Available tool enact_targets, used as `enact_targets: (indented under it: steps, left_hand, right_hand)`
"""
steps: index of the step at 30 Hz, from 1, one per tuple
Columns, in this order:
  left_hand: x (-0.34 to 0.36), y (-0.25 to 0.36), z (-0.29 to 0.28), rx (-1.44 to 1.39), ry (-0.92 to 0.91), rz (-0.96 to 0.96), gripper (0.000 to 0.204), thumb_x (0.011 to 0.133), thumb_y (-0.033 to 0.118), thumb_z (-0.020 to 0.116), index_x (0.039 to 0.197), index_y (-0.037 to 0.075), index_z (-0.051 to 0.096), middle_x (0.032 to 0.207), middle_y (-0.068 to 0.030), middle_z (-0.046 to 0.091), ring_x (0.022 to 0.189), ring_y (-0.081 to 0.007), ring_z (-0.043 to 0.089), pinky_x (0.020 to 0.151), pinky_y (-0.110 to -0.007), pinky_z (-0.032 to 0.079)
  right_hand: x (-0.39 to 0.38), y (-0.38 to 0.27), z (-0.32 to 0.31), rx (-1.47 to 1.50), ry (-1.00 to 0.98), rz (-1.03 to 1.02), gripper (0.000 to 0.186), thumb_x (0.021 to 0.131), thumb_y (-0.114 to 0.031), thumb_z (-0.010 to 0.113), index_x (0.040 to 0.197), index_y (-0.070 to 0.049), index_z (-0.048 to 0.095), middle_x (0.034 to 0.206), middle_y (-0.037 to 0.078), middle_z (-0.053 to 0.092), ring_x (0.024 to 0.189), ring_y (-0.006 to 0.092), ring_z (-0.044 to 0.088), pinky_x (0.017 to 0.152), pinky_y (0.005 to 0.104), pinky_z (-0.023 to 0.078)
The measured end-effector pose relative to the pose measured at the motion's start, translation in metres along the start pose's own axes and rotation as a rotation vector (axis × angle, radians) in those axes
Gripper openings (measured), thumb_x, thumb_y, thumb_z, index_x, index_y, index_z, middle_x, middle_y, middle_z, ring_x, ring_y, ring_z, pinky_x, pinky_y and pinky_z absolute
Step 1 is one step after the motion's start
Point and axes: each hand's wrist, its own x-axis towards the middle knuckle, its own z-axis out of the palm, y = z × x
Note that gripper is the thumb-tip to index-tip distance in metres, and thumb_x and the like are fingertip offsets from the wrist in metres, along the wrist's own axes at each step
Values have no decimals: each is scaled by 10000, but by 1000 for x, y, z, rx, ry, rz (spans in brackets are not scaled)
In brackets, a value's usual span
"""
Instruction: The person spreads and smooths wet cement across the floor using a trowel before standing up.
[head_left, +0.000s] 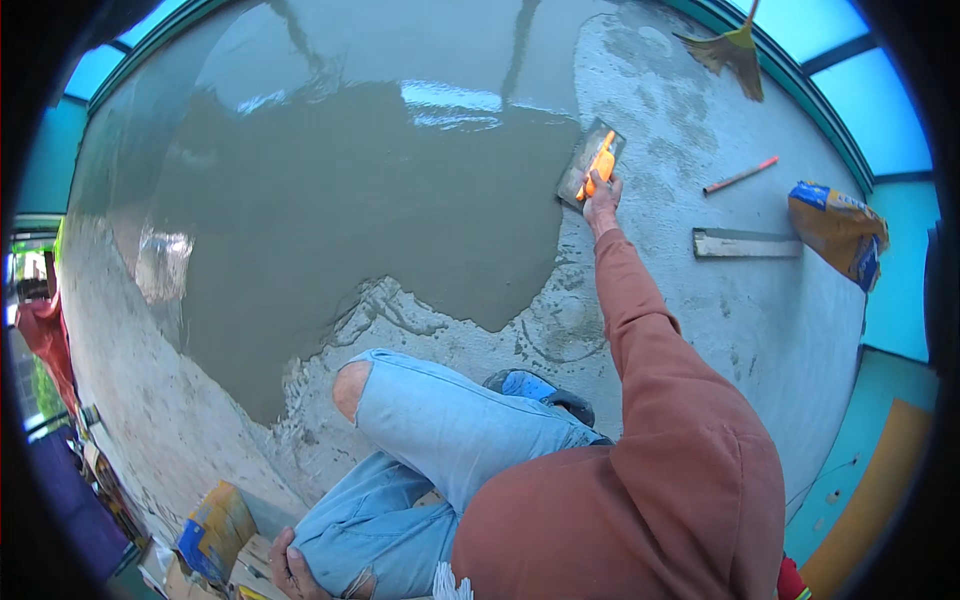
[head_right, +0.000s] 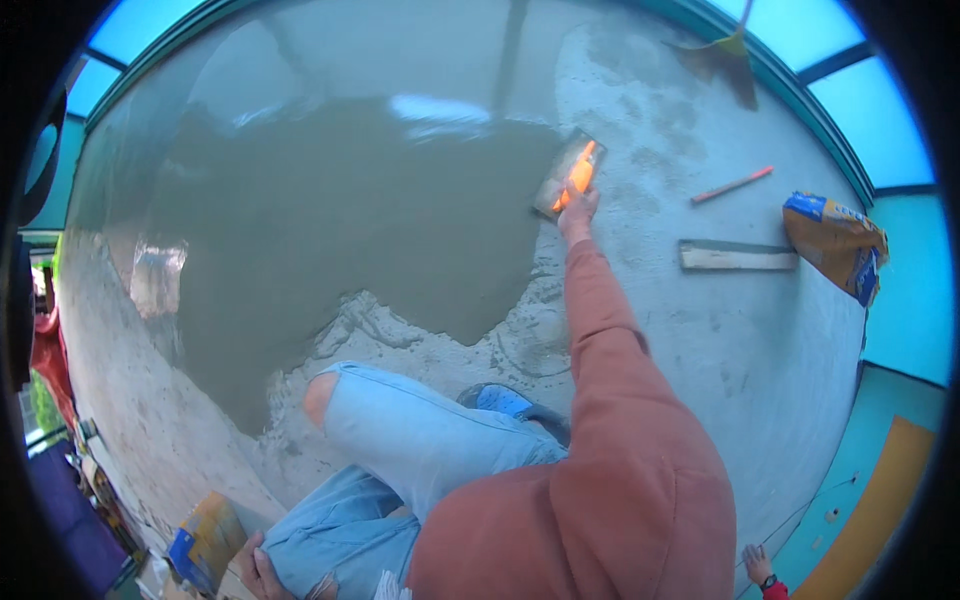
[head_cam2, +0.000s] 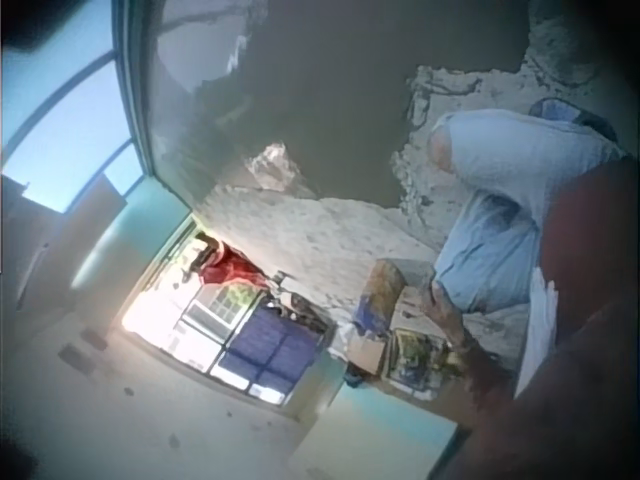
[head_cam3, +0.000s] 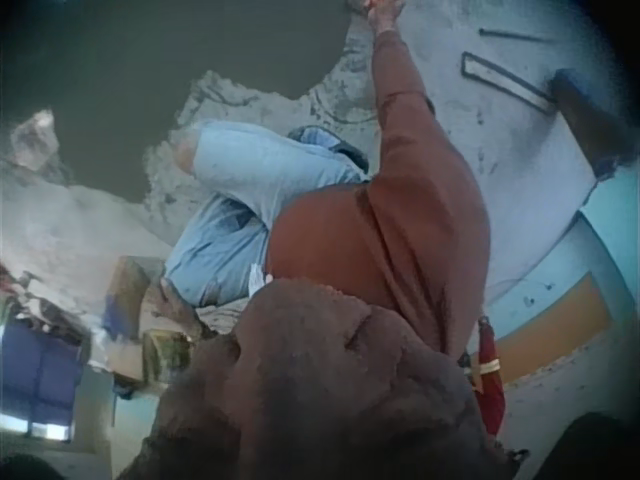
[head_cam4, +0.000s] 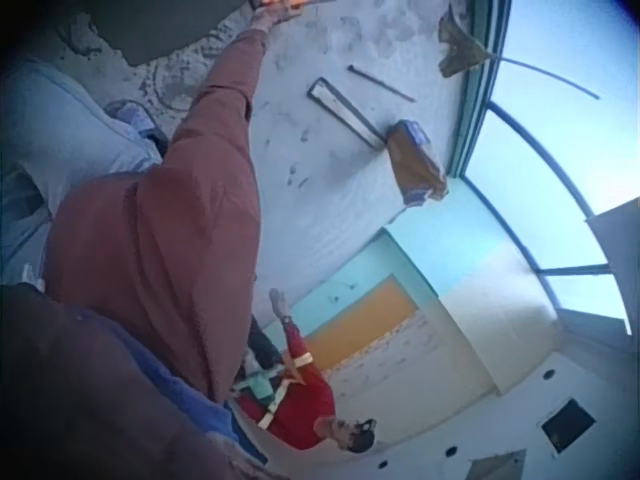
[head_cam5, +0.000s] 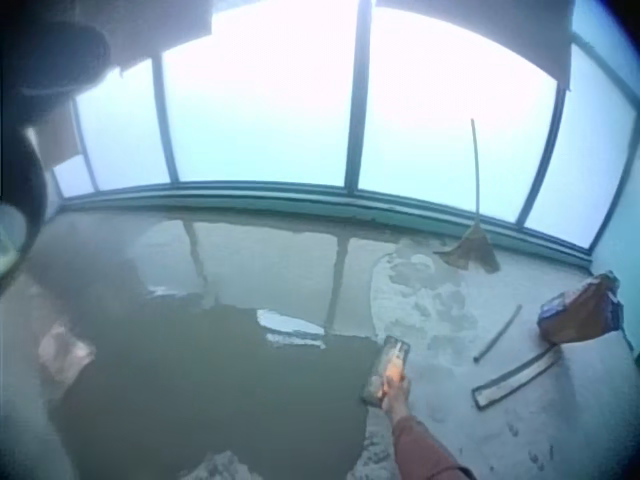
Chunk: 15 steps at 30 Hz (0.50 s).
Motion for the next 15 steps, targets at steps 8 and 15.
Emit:
enact_targets:
  steps: [8, 15]
  left_hand:
    - [-19, -17, -8, -16, 46, -52, 314, 957, 176, 509, 1133, -51, 637, 1129, -196, 649, 1078, -299, 585, 1006, -437, 422]
    - [-32, -2, -6, -38, 91, -30, 319, 961, 202, 533, 1134, -48, 629, 1104, -207, 638, 1062, -318, 591, 987, -459, 437]
  right_hand:
    - [-9, 52, 124, -339, -400, 116, 584, 878, -126, 744, 1342, -28, 403, 1115, 115, 597, 847, 186, 655, 751, 327, 546]
    - [-74, 106, 217, -446, -779, 340, 562, 874, -121, 742, 1343, -10, 454, 1153, 113, 591, 959, 189, 636, 849, 332, 536]
